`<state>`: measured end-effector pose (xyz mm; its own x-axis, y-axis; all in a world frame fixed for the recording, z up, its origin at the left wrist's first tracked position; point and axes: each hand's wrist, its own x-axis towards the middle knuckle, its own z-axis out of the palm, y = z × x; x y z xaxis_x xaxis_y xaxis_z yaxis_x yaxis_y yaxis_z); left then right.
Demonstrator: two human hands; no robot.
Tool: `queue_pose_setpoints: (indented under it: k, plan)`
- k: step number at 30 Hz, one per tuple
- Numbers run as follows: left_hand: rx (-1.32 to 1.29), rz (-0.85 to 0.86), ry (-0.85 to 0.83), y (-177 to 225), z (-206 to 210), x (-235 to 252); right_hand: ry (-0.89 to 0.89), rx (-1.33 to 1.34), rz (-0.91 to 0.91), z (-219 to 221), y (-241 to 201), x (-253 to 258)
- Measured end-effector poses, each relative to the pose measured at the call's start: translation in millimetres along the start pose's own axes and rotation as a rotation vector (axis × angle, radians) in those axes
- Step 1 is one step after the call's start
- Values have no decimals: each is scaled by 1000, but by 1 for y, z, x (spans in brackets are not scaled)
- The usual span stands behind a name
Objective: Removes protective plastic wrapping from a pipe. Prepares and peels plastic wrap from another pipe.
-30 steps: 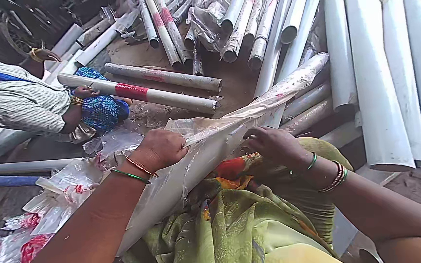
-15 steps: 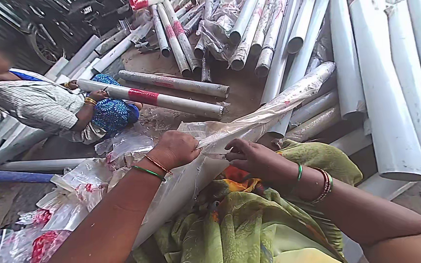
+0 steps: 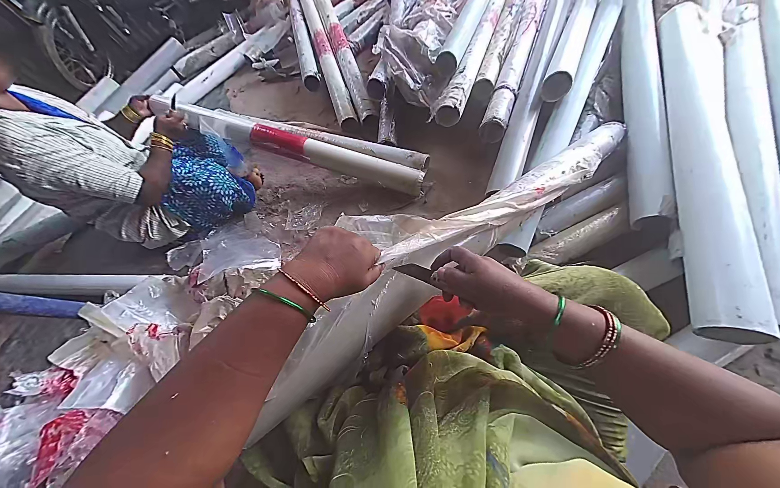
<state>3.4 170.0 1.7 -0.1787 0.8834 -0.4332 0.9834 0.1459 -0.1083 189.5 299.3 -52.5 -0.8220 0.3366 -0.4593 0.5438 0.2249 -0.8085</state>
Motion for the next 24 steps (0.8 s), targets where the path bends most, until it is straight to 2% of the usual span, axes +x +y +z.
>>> queue_pose_setpoints:
  k: [6,13,16,19,24]
  plan:
    - [26,0,-42,3,-4,1,-101,79,76,5,-23,23]
    - [17,9,-42,2,-6,-1,-142,90,48,32,-39,37]
    - [11,8,-60,2,-7,0,-121,105,51,38,-38,30]
    - [12,22,-28,0,-5,0,-183,137,47,44,-40,17]
    - [11,45,17,-3,-1,0,-208,5,-16,51,-41,4]
